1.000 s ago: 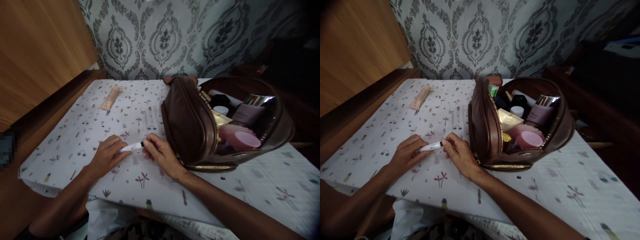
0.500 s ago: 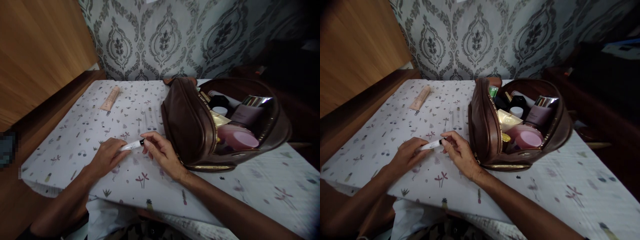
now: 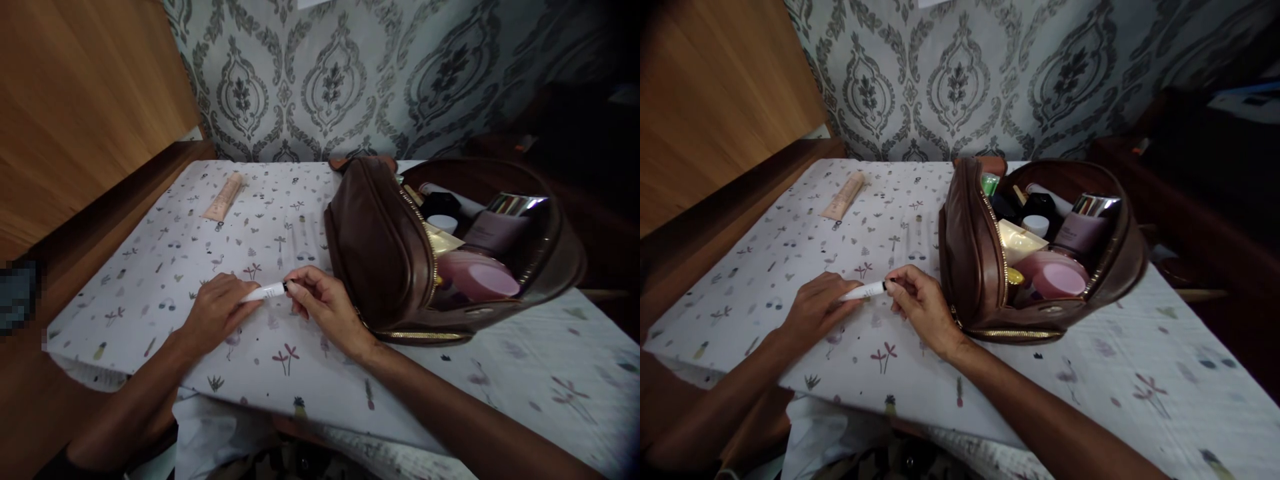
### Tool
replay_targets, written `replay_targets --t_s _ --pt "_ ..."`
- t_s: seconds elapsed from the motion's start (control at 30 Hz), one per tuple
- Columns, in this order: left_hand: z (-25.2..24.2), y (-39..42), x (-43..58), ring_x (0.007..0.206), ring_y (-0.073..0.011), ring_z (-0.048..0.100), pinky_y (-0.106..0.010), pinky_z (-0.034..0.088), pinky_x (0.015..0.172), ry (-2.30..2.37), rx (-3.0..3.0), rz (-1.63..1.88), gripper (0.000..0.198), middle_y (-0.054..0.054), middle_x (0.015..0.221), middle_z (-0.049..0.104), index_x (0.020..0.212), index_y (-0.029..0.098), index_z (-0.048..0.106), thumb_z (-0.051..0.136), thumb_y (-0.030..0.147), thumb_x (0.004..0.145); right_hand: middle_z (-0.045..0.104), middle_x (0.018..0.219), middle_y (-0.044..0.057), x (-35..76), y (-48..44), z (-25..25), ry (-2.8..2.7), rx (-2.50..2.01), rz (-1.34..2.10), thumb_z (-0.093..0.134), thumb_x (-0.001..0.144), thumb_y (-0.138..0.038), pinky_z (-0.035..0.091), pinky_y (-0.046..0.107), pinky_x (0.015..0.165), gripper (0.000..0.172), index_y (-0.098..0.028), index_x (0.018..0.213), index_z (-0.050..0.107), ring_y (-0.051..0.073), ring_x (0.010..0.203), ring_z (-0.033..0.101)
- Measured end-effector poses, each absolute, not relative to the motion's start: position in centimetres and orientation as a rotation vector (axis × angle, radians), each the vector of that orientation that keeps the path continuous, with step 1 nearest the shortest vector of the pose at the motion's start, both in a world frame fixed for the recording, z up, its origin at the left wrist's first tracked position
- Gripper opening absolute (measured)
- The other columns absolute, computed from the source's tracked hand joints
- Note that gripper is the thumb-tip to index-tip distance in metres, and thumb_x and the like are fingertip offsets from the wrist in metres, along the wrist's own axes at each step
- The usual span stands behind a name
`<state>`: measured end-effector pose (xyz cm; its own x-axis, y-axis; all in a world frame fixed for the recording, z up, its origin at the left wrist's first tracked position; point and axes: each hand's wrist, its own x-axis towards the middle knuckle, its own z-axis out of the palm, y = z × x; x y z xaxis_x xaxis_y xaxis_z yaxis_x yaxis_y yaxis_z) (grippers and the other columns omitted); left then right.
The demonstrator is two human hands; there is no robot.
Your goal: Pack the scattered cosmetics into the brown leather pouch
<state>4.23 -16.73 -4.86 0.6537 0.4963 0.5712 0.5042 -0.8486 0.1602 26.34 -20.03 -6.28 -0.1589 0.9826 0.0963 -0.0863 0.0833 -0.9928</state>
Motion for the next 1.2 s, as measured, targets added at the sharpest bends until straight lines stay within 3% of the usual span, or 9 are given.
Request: replay_targets --t_s 0.27,0.43,0.73,1.2 --pt "-5.1 -16.9 3.6 0.077 -0.0175 0.066 -0.030 0.050 0.071 -1.206 -2.856 -1.124 0.025 -0.003 0.092 0.074 0.111 0.022 0.067 0.061 0.042 0.097 0.054 0.065 -0.003 26.1 -20.0 -5.9 -1.232 -1.029 1.251 0.059 0.090 -0.048 0.040 0.023 0.050 0.029 -0.019 0.090 0.056 0.009 0.055 0.049" --pt "-4.2 -17.0 3.7 0.062 -0.0126 0.060 -0.023 0.045 0.057 -1.583 -2.962 -1.338 0.025 0.003 0.076 0.064 0.112 0.023 0.065 0.065 0.038 0.092 0.055 0.066 -0.003 26.0 -19.9 -6.1 -1.162 -1.027 1.243 0.060 0.091 -0.051 0.041 0.023 0.050 0.031 -0.020 0.090 0.056 0.009 0.056 0.050" --pt "-3.9 -16.7 3.8 0.084 -0.0153 0.063 -0.024 0.051 0.071 -1.705 -3.014 -1.886 0.022 -0.002 0.095 0.069 0.104 0.023 0.068 0.074 0.032 0.085 0.057 0.066 -0.002 26.0 -19.8 -6.5 -1.136 -1.034 1.300 0.062 0.088 -0.061 0.040 0.023 0.049 0.043 -0.020 0.081 0.051 0.009 0.054 0.050" --pt "-3.9 -16.6 3.8 0.077 -0.0141 0.063 -0.023 0.051 0.065 -1.822 -3.003 -1.911 0.024 -0.003 0.092 0.070 0.102 0.022 0.070 0.077 0.035 0.083 0.058 0.068 -0.002 26.1 -19.9 -6.3 -1.185 -1.022 1.279 0.062 0.089 -0.058 0.043 0.022 0.049 0.039 -0.020 0.087 0.055 0.009 0.055 0.051"
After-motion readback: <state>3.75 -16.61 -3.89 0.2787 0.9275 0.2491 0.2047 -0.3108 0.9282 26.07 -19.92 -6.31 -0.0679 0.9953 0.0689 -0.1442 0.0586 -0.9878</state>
